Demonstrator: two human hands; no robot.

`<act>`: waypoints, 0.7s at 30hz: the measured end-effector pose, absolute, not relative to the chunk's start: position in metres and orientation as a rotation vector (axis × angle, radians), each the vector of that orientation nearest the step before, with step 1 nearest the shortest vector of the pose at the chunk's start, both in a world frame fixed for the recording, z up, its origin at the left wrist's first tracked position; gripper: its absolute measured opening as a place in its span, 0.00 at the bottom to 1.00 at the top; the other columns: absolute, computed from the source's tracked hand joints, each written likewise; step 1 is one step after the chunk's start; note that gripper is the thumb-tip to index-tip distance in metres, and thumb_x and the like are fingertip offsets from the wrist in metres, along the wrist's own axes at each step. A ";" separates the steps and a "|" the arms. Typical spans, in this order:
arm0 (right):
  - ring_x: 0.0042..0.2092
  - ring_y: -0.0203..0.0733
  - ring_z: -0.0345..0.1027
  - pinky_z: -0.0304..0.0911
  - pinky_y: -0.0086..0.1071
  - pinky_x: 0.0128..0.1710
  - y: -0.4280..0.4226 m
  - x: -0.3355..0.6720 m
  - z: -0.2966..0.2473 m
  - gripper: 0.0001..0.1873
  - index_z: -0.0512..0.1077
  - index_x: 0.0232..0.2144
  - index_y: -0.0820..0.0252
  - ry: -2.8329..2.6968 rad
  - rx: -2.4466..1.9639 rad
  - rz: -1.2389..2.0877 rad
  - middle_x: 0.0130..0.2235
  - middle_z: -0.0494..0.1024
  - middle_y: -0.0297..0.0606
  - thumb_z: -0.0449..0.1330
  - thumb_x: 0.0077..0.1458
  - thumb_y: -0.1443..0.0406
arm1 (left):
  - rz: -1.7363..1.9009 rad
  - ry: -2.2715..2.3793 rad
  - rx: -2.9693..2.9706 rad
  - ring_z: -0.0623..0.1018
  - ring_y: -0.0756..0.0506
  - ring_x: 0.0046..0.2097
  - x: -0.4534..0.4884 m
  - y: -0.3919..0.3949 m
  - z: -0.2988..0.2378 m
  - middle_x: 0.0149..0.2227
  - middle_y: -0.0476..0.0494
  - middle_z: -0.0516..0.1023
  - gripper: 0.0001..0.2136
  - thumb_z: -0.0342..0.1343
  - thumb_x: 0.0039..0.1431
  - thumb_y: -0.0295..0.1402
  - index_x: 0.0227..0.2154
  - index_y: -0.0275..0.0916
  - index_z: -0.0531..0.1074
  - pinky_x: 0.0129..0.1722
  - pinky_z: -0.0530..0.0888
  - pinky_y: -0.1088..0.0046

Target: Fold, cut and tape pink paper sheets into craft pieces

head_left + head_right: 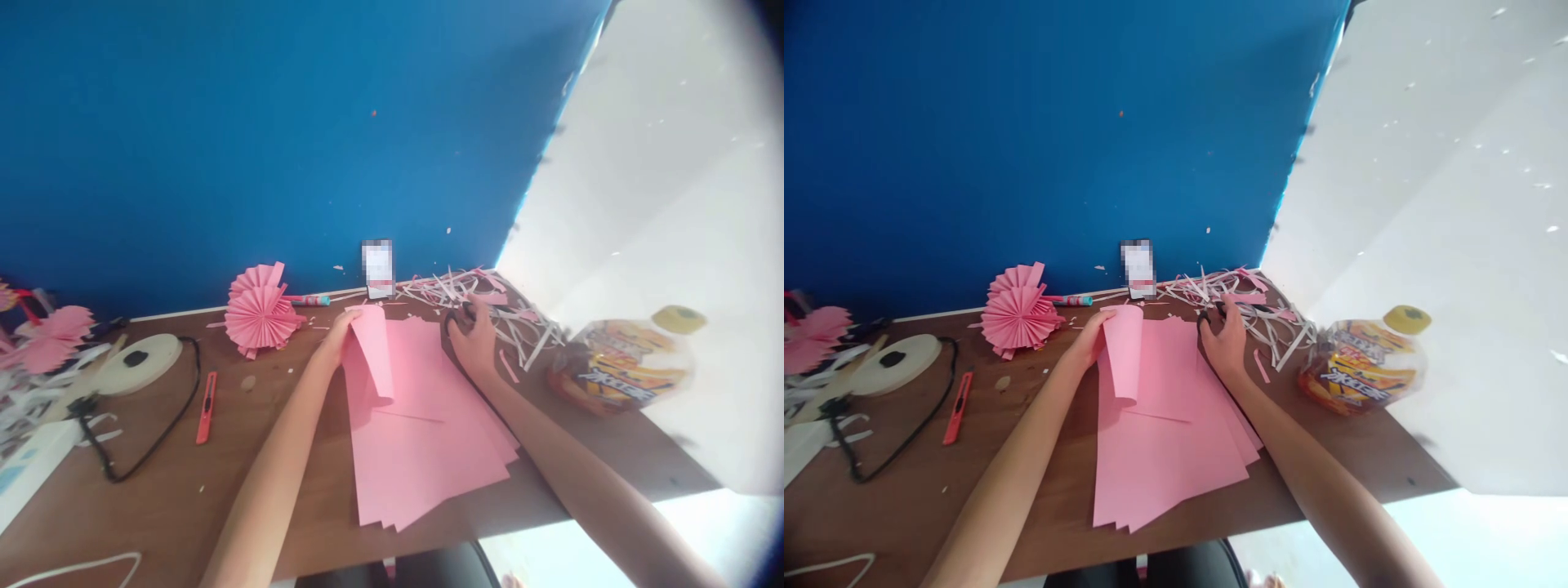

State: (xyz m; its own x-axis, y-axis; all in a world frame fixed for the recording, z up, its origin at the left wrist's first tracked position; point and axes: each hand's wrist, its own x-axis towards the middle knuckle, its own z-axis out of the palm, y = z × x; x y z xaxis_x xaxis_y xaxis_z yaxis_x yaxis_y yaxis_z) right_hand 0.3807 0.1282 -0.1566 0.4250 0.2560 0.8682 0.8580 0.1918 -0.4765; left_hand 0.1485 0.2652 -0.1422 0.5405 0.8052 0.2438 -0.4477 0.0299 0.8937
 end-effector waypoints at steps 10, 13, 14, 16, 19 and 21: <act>0.47 0.37 0.67 0.63 0.32 0.48 0.121 0.358 -0.159 0.31 0.56 0.62 0.56 -1.706 -1.206 -0.018 0.51 0.70 0.42 0.53 0.58 0.57 | 1.082 0.004 1.051 0.73 0.44 0.49 0.159 0.258 -0.152 0.50 0.40 0.73 0.23 0.50 0.53 0.41 0.48 0.33 0.71 0.44 0.71 0.74; 0.56 0.40 0.61 0.60 0.36 0.55 0.117 0.345 -0.162 0.30 0.53 0.64 0.55 -1.882 -1.065 0.215 0.58 0.63 0.44 0.51 0.61 0.56 | 1.085 -0.065 1.108 0.72 0.43 0.52 0.165 0.259 -0.157 0.50 0.38 0.73 0.21 0.47 0.55 0.45 0.43 0.34 0.71 0.50 0.69 0.69; 0.58 0.41 0.59 0.59 0.36 0.56 0.116 0.343 -0.164 0.31 0.52 0.64 0.55 -1.899 -1.038 0.305 0.59 0.61 0.44 0.51 0.62 0.56 | 1.094 -0.068 1.145 0.72 0.43 0.52 0.166 0.260 -0.159 0.49 0.38 0.73 0.19 0.47 0.55 0.45 0.41 0.35 0.70 0.51 0.69 0.68; 0.60 0.42 0.58 0.58 0.38 0.58 0.116 0.340 -0.166 0.32 0.51 0.64 0.53 -1.887 -1.009 0.471 0.60 0.59 0.44 0.52 0.61 0.55 | 1.115 -0.005 1.271 0.72 0.44 0.52 0.168 0.262 -0.162 0.47 0.40 0.74 0.14 0.50 0.54 0.39 0.41 0.38 0.67 0.52 0.68 0.67; 0.62 0.42 0.55 0.55 0.37 0.61 0.118 0.343 -0.167 0.32 0.52 0.63 0.49 -1.816 -0.954 0.620 0.62 0.57 0.40 0.55 0.60 0.55 | 1.118 0.149 1.566 0.69 0.46 0.56 0.172 0.267 -0.168 0.51 0.43 0.72 0.23 0.50 0.47 0.24 0.48 0.41 0.63 0.55 0.66 0.66; 0.63 0.41 0.53 0.54 0.36 0.63 0.119 0.345 -0.167 0.30 0.55 0.62 0.47 -1.782 -0.915 0.663 0.63 0.55 0.38 0.56 0.59 0.55 | 1.133 0.200 1.799 0.67 0.47 0.58 0.175 0.270 -0.172 0.54 0.42 0.68 0.28 0.46 0.44 0.19 0.51 0.40 0.63 0.58 0.64 0.64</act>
State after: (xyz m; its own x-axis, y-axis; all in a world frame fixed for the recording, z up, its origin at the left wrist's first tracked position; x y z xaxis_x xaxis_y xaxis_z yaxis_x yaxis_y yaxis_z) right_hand 0.3453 0.1194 -0.1667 -0.2292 0.8239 0.5184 0.2849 0.5660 -0.7736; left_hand 0.1750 0.2702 -0.1720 0.5542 0.5691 0.6074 -0.3272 -0.5221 0.7877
